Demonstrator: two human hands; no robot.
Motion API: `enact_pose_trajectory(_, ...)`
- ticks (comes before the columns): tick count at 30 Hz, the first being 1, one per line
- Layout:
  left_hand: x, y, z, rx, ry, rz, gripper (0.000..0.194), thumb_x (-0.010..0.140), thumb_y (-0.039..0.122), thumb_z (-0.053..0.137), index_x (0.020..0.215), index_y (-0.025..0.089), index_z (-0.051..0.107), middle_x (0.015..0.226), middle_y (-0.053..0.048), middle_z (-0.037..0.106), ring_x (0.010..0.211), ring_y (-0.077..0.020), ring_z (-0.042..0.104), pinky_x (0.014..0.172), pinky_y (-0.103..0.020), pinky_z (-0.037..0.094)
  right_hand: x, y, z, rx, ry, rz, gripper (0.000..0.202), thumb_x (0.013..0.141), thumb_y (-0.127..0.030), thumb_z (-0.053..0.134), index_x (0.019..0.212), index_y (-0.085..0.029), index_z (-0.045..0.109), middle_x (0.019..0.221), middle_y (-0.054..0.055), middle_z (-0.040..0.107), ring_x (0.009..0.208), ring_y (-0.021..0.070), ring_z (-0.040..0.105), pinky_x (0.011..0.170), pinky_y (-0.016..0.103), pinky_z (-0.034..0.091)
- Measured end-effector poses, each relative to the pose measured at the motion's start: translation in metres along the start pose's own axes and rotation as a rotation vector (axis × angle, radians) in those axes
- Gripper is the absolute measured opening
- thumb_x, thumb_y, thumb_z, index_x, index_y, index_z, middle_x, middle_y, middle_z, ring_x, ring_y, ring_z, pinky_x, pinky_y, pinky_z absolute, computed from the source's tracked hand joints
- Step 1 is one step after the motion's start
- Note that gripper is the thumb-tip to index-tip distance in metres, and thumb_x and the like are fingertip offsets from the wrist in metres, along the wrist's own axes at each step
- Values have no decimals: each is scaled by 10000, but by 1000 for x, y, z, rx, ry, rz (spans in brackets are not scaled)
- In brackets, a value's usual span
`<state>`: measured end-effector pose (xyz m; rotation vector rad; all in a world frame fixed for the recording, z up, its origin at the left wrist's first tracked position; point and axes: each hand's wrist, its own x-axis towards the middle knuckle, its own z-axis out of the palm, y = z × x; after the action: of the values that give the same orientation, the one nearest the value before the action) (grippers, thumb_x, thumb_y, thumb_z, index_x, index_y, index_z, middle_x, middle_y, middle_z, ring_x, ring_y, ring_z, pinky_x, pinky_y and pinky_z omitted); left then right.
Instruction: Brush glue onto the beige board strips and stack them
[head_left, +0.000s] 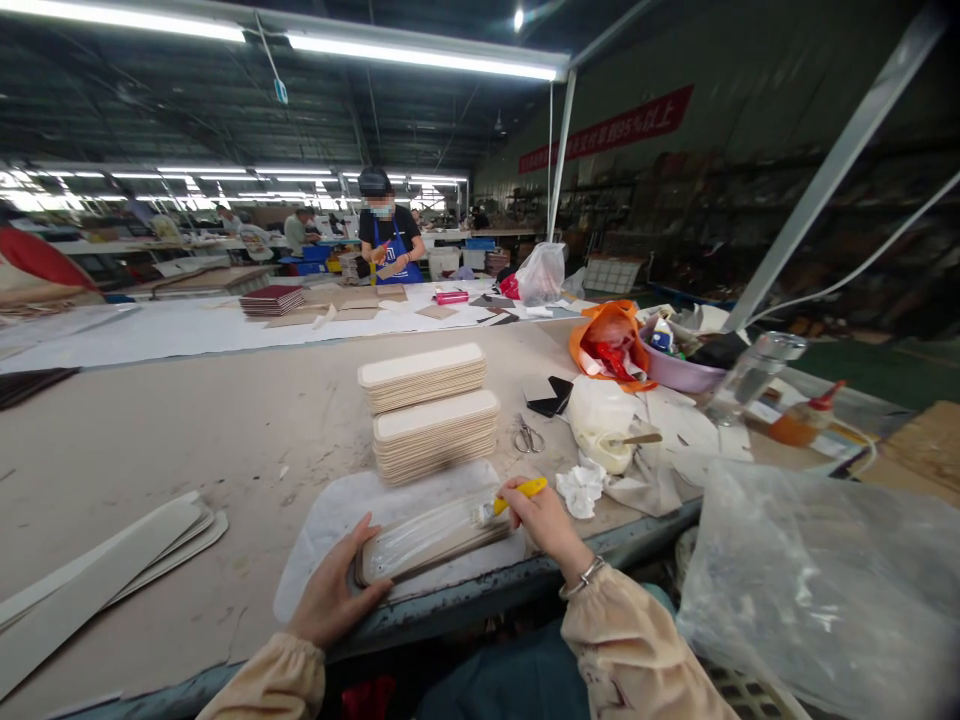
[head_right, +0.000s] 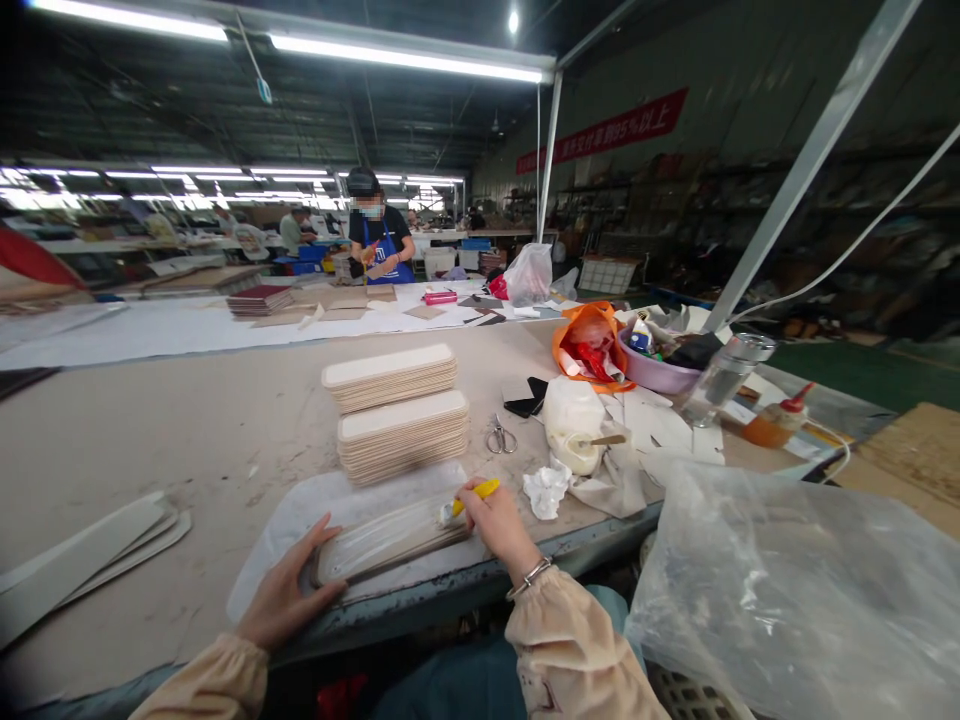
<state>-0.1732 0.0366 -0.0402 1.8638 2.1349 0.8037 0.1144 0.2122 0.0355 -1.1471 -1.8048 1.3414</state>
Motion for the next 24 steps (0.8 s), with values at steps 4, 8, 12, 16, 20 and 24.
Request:
enact_pose_trajectory(4, 0, 1, 0, -1, -1, -7, 796, 737, 430, 611, 1401, 214, 229, 1295, -82, 535, 1212, -267, 475, 1029, -427, 384, 4, 8, -18, -105, 96, 15, 207, 763, -315, 463, 658, -185, 584, 422, -46, 505, 489, 138, 510, 596, 251, 381)
enact_pose_trajectory(8, 0, 0, 0, -15, 7, -8, 799, 732, 419, 617, 1402, 216, 233, 1274, -79, 554, 1208, -269, 480, 1031, -428, 382, 5, 7, -31, -108, 158, 12, 226, 764, -335, 457, 659, -187, 592, 427, -39, 495, 497, 149, 505, 588, 262, 377)
enact_pose_trajectory(12, -1, -1, 0, -23, -7, -9, 808, 733, 411, 620, 1406, 216, 218, 1293, -82, 536, 1219, -270, 466, 1042, -433, 371, 6, 4, -26, -13, 223, -7, 238, 769, -365, 460, 692, -183, 594, 435, -38, 485, 502, 157, 507, 578, 267, 384)
enact_pose_trajectory(16, -1, -1, 0, -38, -23, -9, 801, 751, 411, 605, 1410, 231, 189, 1312, -80, 514, 1236, -264, 447, 1053, -438, 358, 6, 6, -18, -83, 184, -6, 243, 773, -362, 449, 674, -190, 591, 442, -36, 511, 491, 151, 512, 577, 262, 380)
enact_pose_trajectory(20, -1, 3, -2, -56, -22, -24, 779, 744, 429, 608, 1395, 231, 229, 1335, -88, 487, 1250, -268, 430, 1058, -443, 346, 5, 6, -18, -124, 198, -6, 245, 776, -360, 460, 675, -187, 600, 448, -30, 512, 505, 153, 511, 583, 264, 373)
enact_pose_trajectory(24, -2, 9, -4, -105, -21, -39, 820, 709, 388, 647, 1393, 198, 238, 1316, -118, 500, 1235, -276, 442, 1050, -457, 346, 3, -2, -1, 118, 131, -24, 250, 795, -390, 489, 720, -176, 594, 465, -37, 475, 476, 129, 447, 509, 247, 330)
